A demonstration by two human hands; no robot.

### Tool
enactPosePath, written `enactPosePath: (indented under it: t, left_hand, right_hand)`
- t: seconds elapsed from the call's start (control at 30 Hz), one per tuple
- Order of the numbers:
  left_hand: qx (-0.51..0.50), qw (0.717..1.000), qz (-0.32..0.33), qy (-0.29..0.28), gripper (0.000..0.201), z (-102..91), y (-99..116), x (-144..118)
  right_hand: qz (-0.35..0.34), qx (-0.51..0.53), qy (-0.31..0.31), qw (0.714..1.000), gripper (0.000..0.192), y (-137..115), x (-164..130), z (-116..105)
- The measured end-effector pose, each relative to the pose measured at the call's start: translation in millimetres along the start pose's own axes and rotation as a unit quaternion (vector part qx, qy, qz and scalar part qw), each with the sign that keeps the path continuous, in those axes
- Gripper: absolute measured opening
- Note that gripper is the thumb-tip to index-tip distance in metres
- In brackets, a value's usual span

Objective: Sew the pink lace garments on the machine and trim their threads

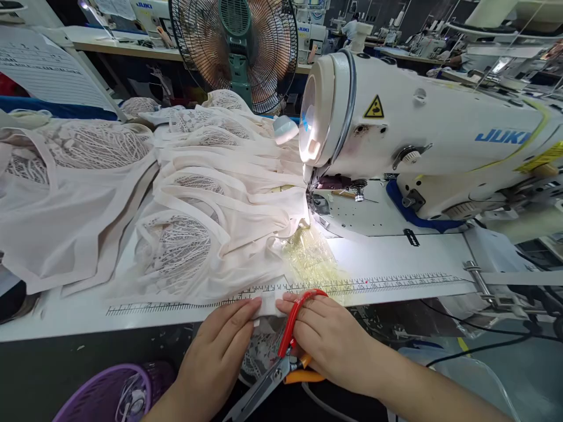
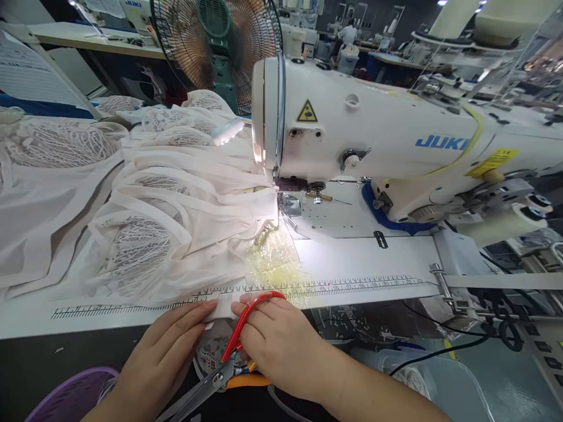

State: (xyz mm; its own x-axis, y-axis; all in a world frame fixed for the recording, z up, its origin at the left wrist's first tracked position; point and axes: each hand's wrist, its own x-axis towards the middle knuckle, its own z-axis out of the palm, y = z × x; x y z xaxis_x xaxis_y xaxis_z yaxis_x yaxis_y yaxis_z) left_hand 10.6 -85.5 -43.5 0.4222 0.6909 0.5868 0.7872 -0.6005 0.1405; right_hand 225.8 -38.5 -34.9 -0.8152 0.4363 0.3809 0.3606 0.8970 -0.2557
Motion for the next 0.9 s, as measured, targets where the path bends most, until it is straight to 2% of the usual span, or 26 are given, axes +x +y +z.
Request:
enactPosePath:
  t: [0.37,0.77,0.9]
  left_hand:
    - [-0.001,1.000,0.000,0.011,0.018,-1.2,-1.1,3.0]
    - [0.022,0.999,0.013,0.023,0.018,-0.6,-2.3,5.9]
    - [0.010,0.999,-0.010,0.052,0.016,1.3,-1.2,10.4]
  right_hand:
    - [-0.009,-0.005,0.014,1.000,0.026,0.0,1.2,0.7]
    - [-0.013,0.001,0.003,1.000,0.020,1.4,-0.5,-0.2]
    - [0.012,0.041,0.033,0.999,0.013,-0.7,6.7,1.7]
